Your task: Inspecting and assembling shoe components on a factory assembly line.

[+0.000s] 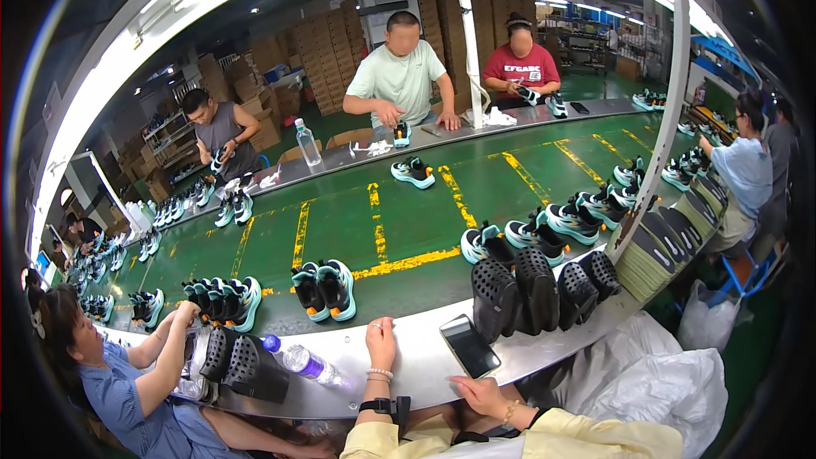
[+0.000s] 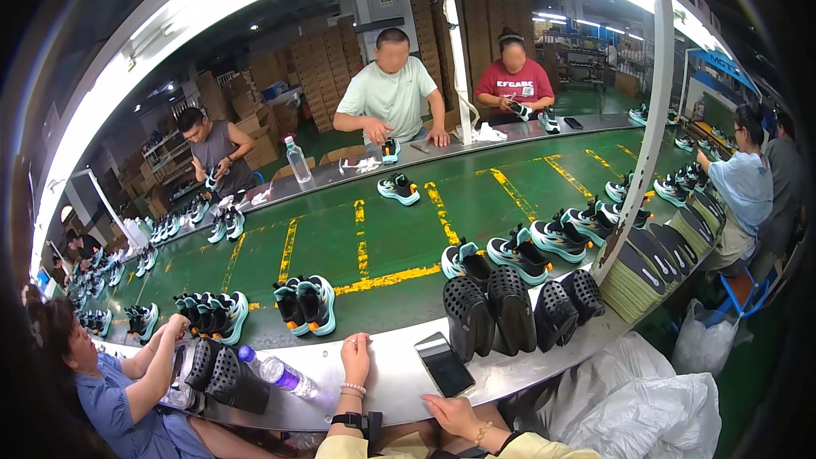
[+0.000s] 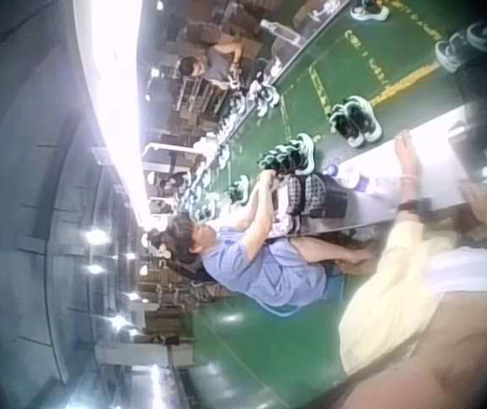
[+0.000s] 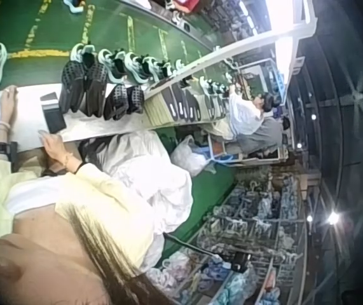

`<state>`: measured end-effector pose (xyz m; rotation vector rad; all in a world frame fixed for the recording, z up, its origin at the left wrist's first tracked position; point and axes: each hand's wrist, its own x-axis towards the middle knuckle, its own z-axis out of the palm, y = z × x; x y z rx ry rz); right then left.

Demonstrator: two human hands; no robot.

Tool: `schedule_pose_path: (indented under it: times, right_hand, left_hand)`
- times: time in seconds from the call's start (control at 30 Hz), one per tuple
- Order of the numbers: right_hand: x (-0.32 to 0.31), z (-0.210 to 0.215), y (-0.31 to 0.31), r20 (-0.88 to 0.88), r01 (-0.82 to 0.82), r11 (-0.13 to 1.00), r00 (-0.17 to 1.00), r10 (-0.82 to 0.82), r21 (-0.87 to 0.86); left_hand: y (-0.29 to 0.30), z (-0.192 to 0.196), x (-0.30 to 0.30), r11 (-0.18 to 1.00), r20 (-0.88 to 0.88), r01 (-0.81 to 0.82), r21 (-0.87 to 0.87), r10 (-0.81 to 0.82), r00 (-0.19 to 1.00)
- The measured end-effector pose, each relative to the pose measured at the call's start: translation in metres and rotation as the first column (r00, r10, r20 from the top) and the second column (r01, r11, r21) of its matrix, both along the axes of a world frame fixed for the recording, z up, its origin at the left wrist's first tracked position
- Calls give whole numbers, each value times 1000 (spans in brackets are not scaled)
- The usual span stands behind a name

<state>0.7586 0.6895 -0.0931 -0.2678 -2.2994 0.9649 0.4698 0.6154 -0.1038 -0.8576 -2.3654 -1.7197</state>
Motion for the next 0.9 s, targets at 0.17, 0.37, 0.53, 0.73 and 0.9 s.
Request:
schedule_pose_path:
  times: [0.17, 0.37, 0.53, 0.73, 0.9]
  right_hand:
    - [3, 0, 4, -15, -51, 999, 999, 51, 14]
    - [3, -15, 8, -8, 41, 998, 999, -40, 44]
    - [6, -10, 10, 7, 44, 999, 999, -44, 25]
    - [9, -7, 15, 15, 34, 999, 999, -35, 18]
    - [11, 0, 16, 28, 26, 999, 999, -27, 27]
  left_hand:
    - [3, -1, 2, 1000, -18, 1, -12, -2, 1000]
    - [7, -2, 3, 1000, -36, -1, -20, 1, 999]
    - [9, -3, 5, 1000, -35, 7, -7, -7, 999]
    - [14, 2, 10, 1000, -51, 7, -28, -8, 999]
    - [15, 2, 12, 999, -25, 23, -40, -24, 999]
